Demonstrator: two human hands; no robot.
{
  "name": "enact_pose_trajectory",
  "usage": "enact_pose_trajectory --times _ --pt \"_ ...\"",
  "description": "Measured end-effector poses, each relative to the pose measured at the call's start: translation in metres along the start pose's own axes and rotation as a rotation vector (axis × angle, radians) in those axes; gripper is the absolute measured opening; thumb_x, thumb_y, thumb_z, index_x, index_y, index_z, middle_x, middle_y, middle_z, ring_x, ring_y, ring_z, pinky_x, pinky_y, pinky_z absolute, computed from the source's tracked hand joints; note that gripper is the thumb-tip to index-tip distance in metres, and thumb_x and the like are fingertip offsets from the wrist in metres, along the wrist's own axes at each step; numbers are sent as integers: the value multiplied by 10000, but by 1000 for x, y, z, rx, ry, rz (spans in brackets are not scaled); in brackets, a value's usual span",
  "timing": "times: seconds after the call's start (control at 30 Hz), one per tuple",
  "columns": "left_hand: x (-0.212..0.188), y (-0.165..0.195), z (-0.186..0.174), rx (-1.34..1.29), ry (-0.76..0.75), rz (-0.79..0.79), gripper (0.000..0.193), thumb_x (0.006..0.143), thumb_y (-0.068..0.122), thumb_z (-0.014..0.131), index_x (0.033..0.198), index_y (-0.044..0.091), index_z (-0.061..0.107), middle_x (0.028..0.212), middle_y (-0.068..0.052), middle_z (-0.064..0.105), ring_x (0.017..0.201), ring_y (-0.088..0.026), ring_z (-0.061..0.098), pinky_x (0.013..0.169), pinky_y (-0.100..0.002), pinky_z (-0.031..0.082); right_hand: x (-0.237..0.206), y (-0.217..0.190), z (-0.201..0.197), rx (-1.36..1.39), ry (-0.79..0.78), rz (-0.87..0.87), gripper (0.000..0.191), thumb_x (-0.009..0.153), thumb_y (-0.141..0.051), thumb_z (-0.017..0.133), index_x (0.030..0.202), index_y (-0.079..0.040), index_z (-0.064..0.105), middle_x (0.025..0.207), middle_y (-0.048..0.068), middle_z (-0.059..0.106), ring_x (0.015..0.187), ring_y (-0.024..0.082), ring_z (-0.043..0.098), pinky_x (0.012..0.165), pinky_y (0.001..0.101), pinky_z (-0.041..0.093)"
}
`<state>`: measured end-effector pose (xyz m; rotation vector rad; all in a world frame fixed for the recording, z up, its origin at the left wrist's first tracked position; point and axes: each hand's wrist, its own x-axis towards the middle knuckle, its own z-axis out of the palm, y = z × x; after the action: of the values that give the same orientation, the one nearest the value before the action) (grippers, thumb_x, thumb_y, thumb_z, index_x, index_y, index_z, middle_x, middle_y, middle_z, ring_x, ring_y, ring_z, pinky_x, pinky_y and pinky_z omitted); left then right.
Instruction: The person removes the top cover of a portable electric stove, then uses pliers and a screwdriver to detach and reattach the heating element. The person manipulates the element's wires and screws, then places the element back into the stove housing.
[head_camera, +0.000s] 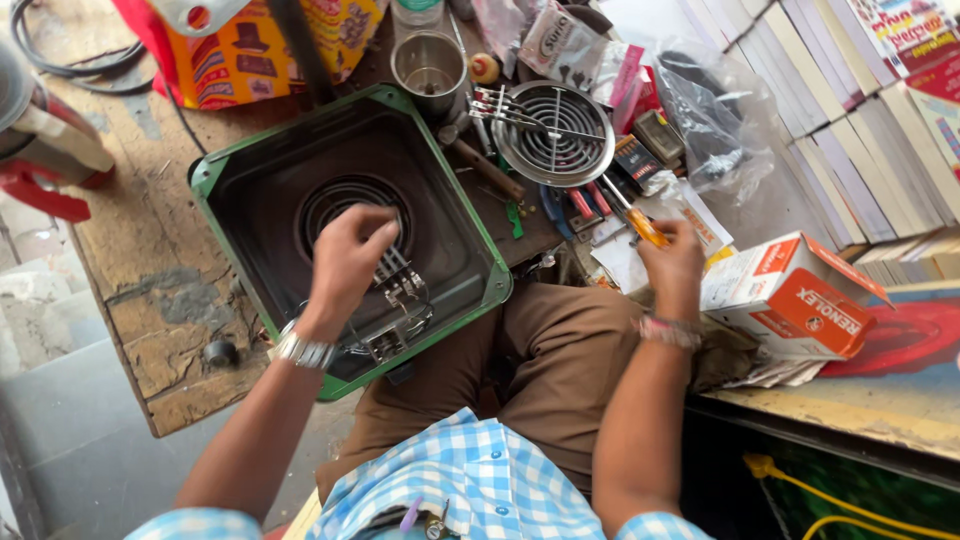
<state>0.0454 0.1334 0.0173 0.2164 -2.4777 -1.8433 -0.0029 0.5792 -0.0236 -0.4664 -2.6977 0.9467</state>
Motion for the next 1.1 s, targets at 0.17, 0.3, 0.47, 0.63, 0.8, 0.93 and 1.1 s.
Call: enact_pose_trajectory --times 0.17,0.3,0.47,0.63,0.8,0.93,1.1 --pt "-53 -30 -31 234 116 -32 288 877 195 755 1115 33 738 1077 -109 761 862 -226 716 781 -343 578 -52 -61 -50 -23 174 -467 387 830 -9 857 1191 -30 722 1148 160 647 1002 312 661 817 413 581" --pt "-45 -50 -23 331 75 32 344 864 211 777 1142 22 705 1063 -158 719 947 -306 709 826 -408 567 -84 -135 -92 297 12 -524 248 1106 -94 794 1261 -9 620 1213 119 651 1095 194 675 902 323 648" --pt "-39 -50 -2 491 25 156 337 829 162 763 1134 33 702 1025 -168 660 994 -384 634 851 -480 507 -106 -193 -56 610 -233 -682 372 1165 -131 633 1450 -70 401 1264 157 677 1169 206 710 990 333 643" --pt "-33 -42 3 526 -10 269 240 872 120 723 1107 74 723 997 -134 635 1020 -349 617 878 -468 510 -117 -212 18 374 -325 -862 523 1086 -84 655 1515 -85 356 1246 113 692 1090 186 739 891 277 664" --pt "-30 -36 6 474 -31 255 183 919 105 701 1097 107 739 1049 -82 678 1045 -302 631 914 -435 526 -120 -216 37 346 -416 -925 659 994 25 737 1535 -120 390 1204 86 646 1027 177 701 872 287 623" --pt "-15 -29 7 476 -33 729 346 818 69 693 1161 104 720 1264 -122 701 1225 -364 593 938 -447 496 -116 -228 27 414 -474 -898 690 979 79 729 1544 -119 385 1226 84 636 1055 185 694 905 295 623" --pt "-3 -22 9 280 -347 684 190 927 122 713 1093 37 674 985 -122 690 924 -318 659 771 -430 532 -111 -247 13 468 -560 -923 720 963 134 685 1557 -138 382 1286 89 611 1185 213 672 1009 314 627"
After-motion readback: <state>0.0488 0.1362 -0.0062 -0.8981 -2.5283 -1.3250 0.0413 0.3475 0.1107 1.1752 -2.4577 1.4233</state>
